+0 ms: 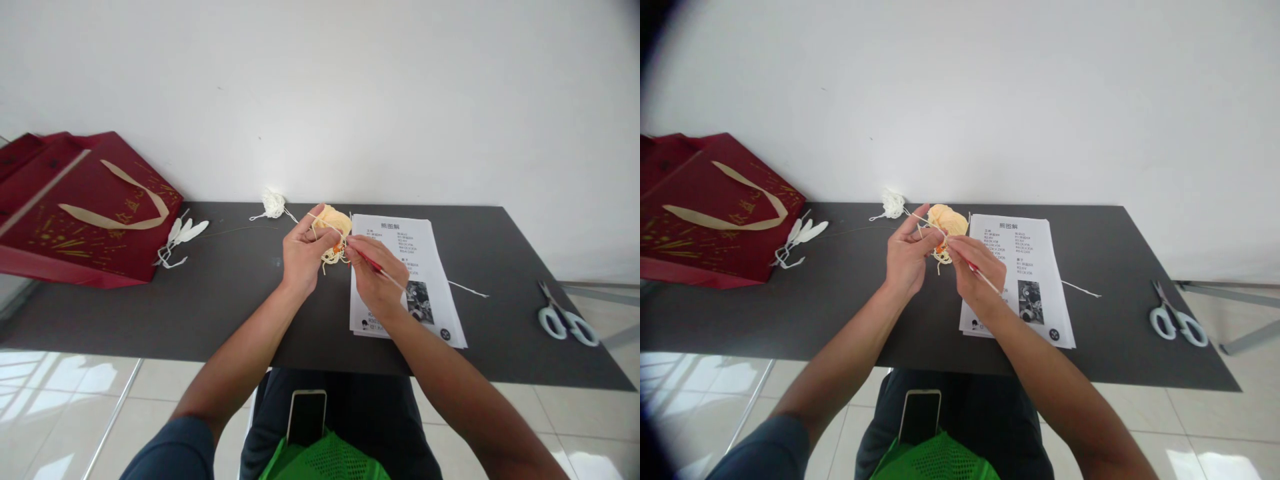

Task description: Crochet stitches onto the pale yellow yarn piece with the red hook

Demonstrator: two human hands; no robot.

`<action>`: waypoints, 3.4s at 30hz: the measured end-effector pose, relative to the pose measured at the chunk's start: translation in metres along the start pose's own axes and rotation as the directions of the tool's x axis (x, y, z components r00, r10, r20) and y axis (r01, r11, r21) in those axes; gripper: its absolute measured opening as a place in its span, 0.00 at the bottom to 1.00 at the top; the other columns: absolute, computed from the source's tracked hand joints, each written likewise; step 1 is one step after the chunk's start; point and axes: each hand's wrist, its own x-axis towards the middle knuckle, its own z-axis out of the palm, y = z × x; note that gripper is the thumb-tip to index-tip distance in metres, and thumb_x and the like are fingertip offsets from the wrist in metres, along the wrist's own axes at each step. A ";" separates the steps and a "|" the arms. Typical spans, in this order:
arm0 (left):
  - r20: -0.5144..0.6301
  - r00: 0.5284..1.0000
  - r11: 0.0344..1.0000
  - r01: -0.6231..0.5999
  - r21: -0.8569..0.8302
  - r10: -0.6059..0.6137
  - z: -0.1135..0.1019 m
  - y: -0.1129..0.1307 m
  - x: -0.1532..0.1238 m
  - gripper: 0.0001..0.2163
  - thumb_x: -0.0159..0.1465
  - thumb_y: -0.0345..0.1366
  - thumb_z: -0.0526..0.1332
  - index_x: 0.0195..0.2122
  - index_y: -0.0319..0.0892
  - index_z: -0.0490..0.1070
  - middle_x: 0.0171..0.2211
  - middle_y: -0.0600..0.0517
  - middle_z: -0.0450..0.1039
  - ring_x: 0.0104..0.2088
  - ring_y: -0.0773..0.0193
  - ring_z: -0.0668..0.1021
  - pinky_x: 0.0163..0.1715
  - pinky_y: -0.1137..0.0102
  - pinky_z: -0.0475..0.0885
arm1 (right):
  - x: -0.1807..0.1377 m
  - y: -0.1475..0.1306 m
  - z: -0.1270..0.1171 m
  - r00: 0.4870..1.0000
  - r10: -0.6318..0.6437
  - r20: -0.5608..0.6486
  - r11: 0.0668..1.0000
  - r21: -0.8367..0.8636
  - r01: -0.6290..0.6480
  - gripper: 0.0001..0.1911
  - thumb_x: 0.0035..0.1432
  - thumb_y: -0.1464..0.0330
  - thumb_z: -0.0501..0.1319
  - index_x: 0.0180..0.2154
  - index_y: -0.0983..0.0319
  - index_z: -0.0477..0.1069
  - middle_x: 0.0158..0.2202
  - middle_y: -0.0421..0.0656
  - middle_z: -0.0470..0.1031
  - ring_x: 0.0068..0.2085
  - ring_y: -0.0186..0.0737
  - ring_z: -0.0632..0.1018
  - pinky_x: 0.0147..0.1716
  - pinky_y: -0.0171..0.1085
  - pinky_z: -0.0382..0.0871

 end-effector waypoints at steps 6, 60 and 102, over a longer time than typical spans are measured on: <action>0.039 0.994 0.984 0.103 -0.143 -0.099 -0.002 0.002 0.004 0.28 0.50 0.30 0.78 0.53 0.40 0.75 0.29 0.53 0.82 0.31 0.69 0.81 0.38 0.74 0.73 | -0.001 0.003 -0.003 0.988 -0.138 0.066 0.990 -0.007 0.139 0.18 0.60 0.73 0.69 0.47 0.45 0.82 0.49 0.39 0.86 0.46 0.44 0.85 0.49 0.49 0.83; 0.228 0.967 0.992 0.097 0.082 -0.113 -0.011 0.007 0.007 0.25 0.47 0.24 0.68 0.49 0.35 0.76 0.24 0.54 0.77 0.23 0.70 0.73 0.27 0.72 0.64 | 0.030 0.004 -0.015 0.962 0.241 0.129 0.793 0.545 -0.272 0.10 0.56 0.66 0.74 0.35 0.56 0.74 0.33 0.36 0.81 0.27 0.29 0.76 0.29 0.33 0.72; 0.166 0.978 0.971 -0.157 0.180 0.128 -0.005 -0.006 0.003 0.22 0.53 0.31 0.73 0.50 0.44 0.77 0.31 0.56 0.77 0.30 0.69 0.77 0.34 0.72 0.72 | 0.018 -0.002 0.002 0.790 0.570 0.225 0.528 0.636 -0.562 0.08 0.55 0.64 0.75 0.35 0.57 0.80 0.39 0.36 0.86 0.35 0.28 0.85 0.42 0.29 0.85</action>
